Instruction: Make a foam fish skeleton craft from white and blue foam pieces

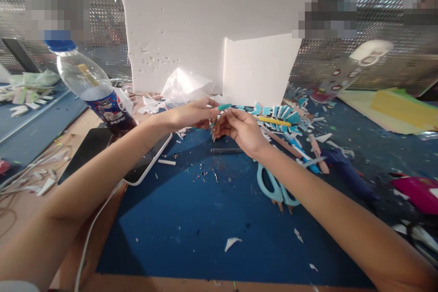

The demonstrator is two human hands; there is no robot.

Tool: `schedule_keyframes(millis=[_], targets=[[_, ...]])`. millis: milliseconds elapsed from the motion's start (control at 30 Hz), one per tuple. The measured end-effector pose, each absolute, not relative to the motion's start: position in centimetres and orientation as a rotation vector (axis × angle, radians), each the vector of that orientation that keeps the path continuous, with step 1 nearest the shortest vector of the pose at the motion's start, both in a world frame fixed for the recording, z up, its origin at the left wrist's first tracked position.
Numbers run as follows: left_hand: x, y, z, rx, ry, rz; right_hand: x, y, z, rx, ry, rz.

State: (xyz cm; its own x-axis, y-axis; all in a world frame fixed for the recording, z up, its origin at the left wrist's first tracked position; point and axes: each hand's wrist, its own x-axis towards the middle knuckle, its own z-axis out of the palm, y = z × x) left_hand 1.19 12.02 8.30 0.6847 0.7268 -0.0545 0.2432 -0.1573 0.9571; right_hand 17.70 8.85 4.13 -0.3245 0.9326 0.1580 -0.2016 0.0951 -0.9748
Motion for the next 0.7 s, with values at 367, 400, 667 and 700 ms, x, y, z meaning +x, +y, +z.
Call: schedule_keyframes(millis=[367, 400, 667, 700], targets=[[0.59, 12.61, 8.16, 1.856, 0.729, 0.471, 17.56, 8.9, 4.12, -0.956, -1.287, 1.208], [0.57, 12.62, 8.2, 1.854, 0.737, 0.483, 17.56, 8.89, 4.12, -0.969, -1.286, 1.158], [0.72, 12.72, 8.37, 1.742, 0.828, 0.574, 17.93, 9.19, 4.09, -1.034, -1.261, 0.797], [0.77, 12.74, 8.33, 1.737, 0.853, 0.575, 17.97, 9.23, 4.2, -1.047, -1.241, 0.779]])
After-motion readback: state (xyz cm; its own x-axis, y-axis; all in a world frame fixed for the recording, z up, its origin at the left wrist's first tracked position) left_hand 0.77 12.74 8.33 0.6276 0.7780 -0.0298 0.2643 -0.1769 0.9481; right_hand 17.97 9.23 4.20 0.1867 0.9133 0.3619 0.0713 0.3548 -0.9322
